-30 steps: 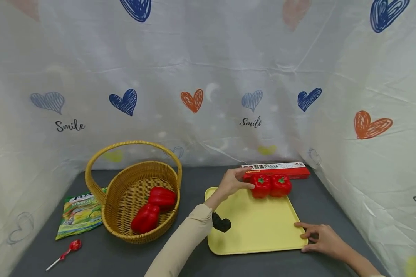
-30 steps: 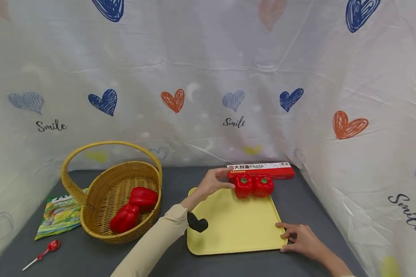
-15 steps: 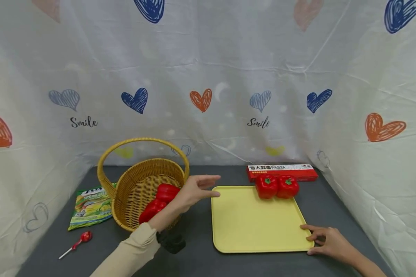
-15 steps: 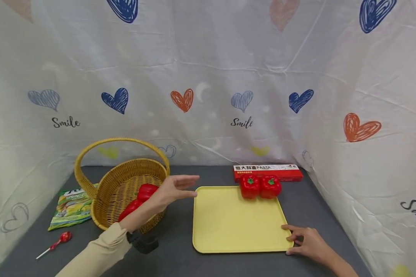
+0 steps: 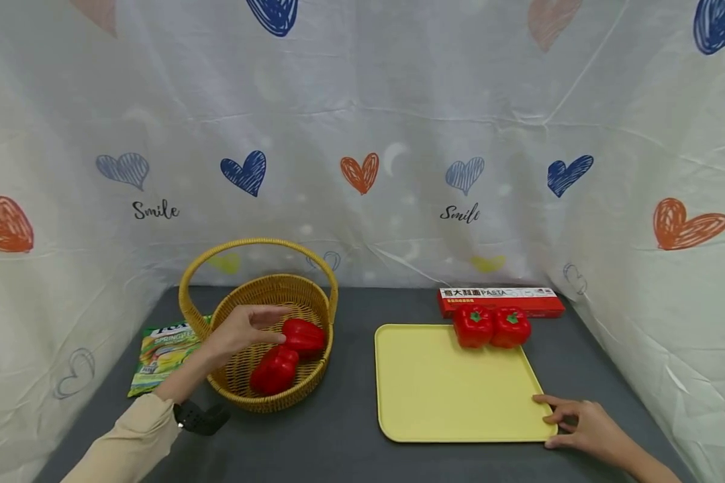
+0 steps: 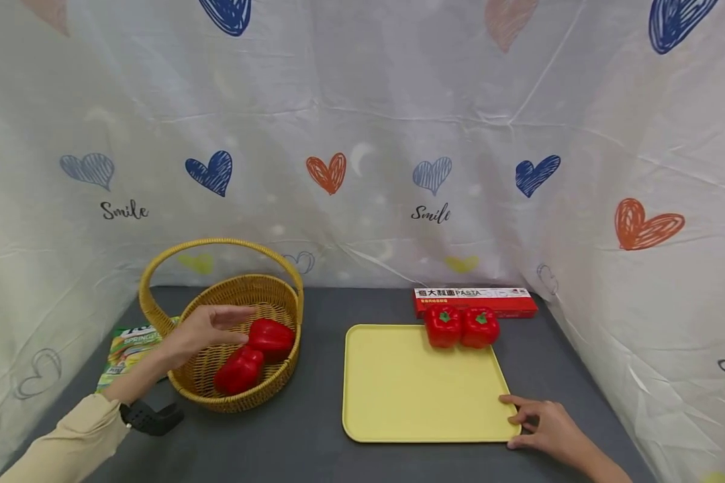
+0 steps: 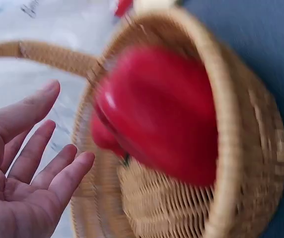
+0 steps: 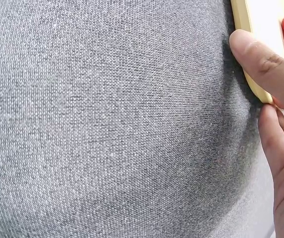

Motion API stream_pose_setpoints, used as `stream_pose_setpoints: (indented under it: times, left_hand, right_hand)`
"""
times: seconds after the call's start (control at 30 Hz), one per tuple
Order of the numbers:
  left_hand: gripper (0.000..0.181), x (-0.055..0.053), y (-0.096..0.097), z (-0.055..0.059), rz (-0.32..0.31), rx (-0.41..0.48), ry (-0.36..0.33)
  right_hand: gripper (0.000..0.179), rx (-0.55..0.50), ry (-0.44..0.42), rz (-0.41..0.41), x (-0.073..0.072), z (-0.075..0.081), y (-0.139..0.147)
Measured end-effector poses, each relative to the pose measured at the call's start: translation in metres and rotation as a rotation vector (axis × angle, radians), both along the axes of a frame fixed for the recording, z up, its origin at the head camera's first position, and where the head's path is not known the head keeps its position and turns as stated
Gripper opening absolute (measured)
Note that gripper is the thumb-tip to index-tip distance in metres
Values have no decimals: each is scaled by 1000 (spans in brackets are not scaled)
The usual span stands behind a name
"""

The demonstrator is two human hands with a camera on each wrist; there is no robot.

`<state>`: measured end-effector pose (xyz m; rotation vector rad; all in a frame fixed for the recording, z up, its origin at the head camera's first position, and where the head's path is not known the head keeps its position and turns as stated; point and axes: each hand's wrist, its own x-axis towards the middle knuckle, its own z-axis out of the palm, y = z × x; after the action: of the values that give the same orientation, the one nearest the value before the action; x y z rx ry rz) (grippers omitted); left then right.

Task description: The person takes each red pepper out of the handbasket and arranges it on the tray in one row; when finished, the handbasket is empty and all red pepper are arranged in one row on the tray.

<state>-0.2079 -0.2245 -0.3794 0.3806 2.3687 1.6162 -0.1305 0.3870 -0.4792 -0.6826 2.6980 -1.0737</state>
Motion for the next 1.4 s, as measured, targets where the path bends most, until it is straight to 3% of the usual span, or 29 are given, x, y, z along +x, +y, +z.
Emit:
stream_pose_setpoints:
  times: [0.17,0.3,0.43,0.67,0.73,0.8,0.93,1.03,1.2,1.4]
  left_hand:
    - [60,-12,-9,-9,-2,-70,-83]
    - [61,-18,-5,-16,7,-99,-144]
    - [59,-25,5,-19,28,-131,-120]
    - [57,-44,19,-17,102,-85,-95]
    - [59,-48,21,-16,115,-97,-155]
    - [63,-51,20,-15,118,-111,-267]
    - [71,-53,16,-15,55,-108,-493]
    - [72,-55,18,-16,33,-114,-566]
    - [67,-58,25,-18,71,-137,-578]
    - [61,-62,31,-22,83,-107,-518]
  right_hand:
    - [23,-4,12,-1,0,-1,1]
    - [23,-2,-7,-5,0,-2,1]
    - [26,36,-11,-28,-1,1,0]
    - [28,27,-14,-20,-3,2,-2]
    - [26,4,-5,-9,-3,2,-2]
    - [24,-14,0,0,-2,1,-1]
    - [21,-24,0,2,-1,-1,0]
    - [22,2,-1,-15,0,-1,0]
    - [27,39,-21,-38,-1,0,-1]
    - [26,35,-26,-39,-2,0,1]
